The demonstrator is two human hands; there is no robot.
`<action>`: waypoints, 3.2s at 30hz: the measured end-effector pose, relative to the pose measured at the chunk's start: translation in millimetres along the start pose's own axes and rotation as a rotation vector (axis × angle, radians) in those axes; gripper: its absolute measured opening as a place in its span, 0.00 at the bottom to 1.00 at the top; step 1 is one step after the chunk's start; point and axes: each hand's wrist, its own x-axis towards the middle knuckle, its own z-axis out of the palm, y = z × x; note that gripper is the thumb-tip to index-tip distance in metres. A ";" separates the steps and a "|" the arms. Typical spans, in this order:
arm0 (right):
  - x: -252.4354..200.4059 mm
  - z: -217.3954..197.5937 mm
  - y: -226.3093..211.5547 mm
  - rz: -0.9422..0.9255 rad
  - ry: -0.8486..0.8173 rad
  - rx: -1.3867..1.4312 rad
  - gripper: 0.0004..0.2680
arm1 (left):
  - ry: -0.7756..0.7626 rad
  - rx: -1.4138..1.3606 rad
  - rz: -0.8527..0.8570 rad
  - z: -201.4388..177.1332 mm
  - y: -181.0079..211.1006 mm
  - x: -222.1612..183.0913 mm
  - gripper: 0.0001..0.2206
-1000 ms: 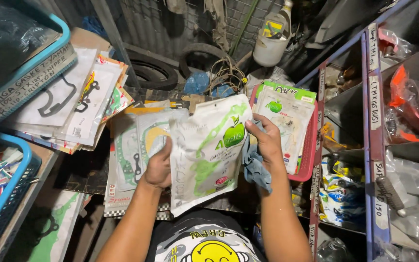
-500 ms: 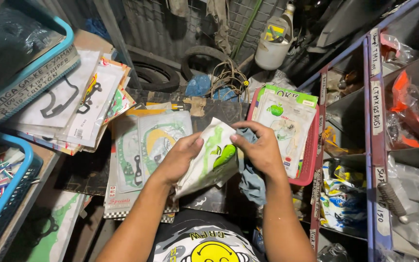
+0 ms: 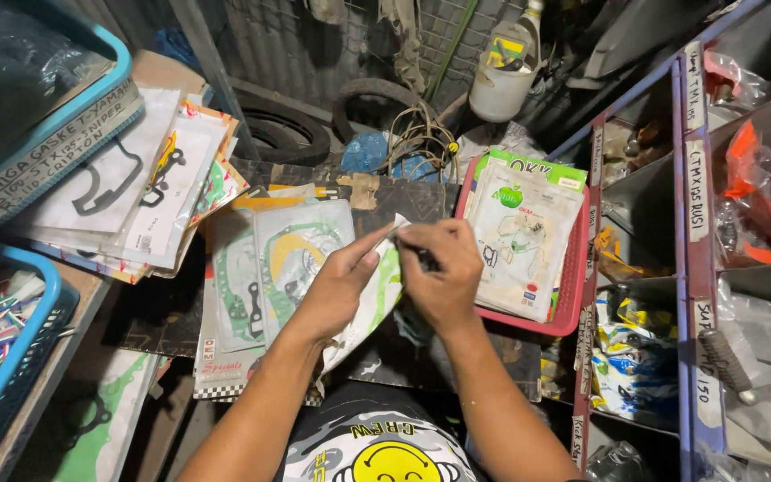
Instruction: Cleaning and inspecting motorcycle gasket kits using a cloth.
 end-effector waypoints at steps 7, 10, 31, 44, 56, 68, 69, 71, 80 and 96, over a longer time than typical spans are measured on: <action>5.4 -0.1 -18.6 0.054 -0.027 0.154 0.05 | -0.020 0.062 -0.031 0.8 -2.8 -1.2 0.19; 7.0 -4.0 -13.6 0.141 0.028 0.101 0.04 | -0.046 0.051 -0.097 1.0 -12.1 -7.6 0.19; -12.7 -21.0 -13.2 0.164 -0.105 0.115 0.07 | 0.091 -0.078 -0.143 24.1 -22.8 5.4 0.19; -35.5 -63.7 92.5 0.620 -0.293 0.414 0.24 | 0.384 -0.345 -0.219 47.7 -29.3 1.3 0.20; -0.2 -51.1 78.6 0.803 -0.733 0.502 0.10 | 0.342 -0.093 -0.375 47.2 -5.5 -9.2 0.22; -26.6 -2.4 15.5 0.828 -0.208 0.528 0.12 | 0.088 -0.641 -0.311 -7.8 16.9 -24.7 0.25; -30.5 5.4 0.5 0.702 -0.248 0.359 0.13 | 0.083 -0.686 -0.309 -13.2 19.4 -27.3 0.26; -22.3 18.7 -38.2 0.538 -0.201 0.291 0.08 | 0.045 -0.681 -0.279 -27.8 21.8 -32.8 0.26; -20.7 62.0 -85.4 0.403 -0.112 0.040 0.05 | -0.011 -0.582 -0.366 -87.1 33.4 -46.1 0.25; -25.0 47.5 -87.3 0.456 -0.424 0.160 0.15 | 0.041 -0.211 -0.180 -113.2 27.6 -59.1 0.17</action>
